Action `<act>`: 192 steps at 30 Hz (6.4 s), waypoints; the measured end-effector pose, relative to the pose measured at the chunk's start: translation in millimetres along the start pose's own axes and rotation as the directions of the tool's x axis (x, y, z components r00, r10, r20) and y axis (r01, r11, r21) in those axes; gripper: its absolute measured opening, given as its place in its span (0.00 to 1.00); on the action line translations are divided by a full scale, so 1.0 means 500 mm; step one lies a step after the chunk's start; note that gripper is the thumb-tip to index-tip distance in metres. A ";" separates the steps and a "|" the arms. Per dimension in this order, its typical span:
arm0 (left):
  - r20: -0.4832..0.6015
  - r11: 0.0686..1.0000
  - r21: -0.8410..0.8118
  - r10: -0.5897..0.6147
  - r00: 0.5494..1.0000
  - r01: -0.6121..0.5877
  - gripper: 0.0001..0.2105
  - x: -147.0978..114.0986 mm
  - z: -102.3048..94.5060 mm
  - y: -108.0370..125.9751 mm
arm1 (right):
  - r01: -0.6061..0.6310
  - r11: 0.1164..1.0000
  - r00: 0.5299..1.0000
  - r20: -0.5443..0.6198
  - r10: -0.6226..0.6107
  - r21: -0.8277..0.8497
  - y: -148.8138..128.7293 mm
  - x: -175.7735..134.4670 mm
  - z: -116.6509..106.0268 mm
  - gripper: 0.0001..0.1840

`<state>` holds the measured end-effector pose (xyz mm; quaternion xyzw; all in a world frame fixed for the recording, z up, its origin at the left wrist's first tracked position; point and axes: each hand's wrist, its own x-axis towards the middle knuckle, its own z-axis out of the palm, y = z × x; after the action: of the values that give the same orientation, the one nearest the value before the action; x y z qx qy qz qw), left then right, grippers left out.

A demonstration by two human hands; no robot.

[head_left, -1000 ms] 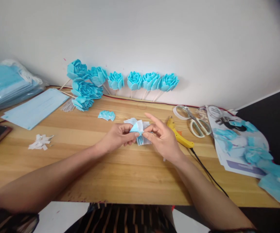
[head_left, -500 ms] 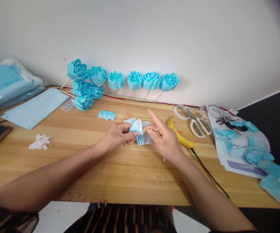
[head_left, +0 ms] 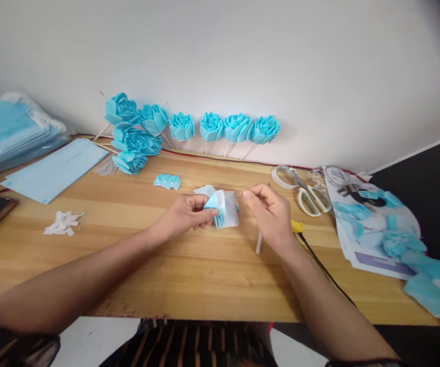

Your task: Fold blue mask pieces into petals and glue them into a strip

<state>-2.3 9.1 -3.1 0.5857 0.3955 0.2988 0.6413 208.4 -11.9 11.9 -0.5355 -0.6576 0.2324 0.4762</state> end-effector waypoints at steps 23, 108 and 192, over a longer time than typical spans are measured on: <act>-0.059 1.000 0.021 0.018 0.998 -0.017 0.15 0.000 -0.003 0.003 | 0.063 0.998 0.990 0.125 -0.065 0.016 0.004 0.000 0.008 0.11; -0.153 0.951 -0.275 0.100 0.983 -0.140 0.22 0.003 -0.005 -0.008 | 0.092 0.974 0.978 0.168 -0.128 0.207 0.014 -0.023 0.030 0.36; -0.008 0.999 0.039 0.031 0.999 -0.030 0.20 -0.008 -0.001 0.014 | 0.404 0.914 0.885 0.266 -0.381 -0.035 -0.015 -0.007 0.002 0.14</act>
<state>-4.4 7.0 4.3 0.6027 0.3952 0.3034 0.6234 203.5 -17.2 16.4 -0.3779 -0.8175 0.1678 0.4009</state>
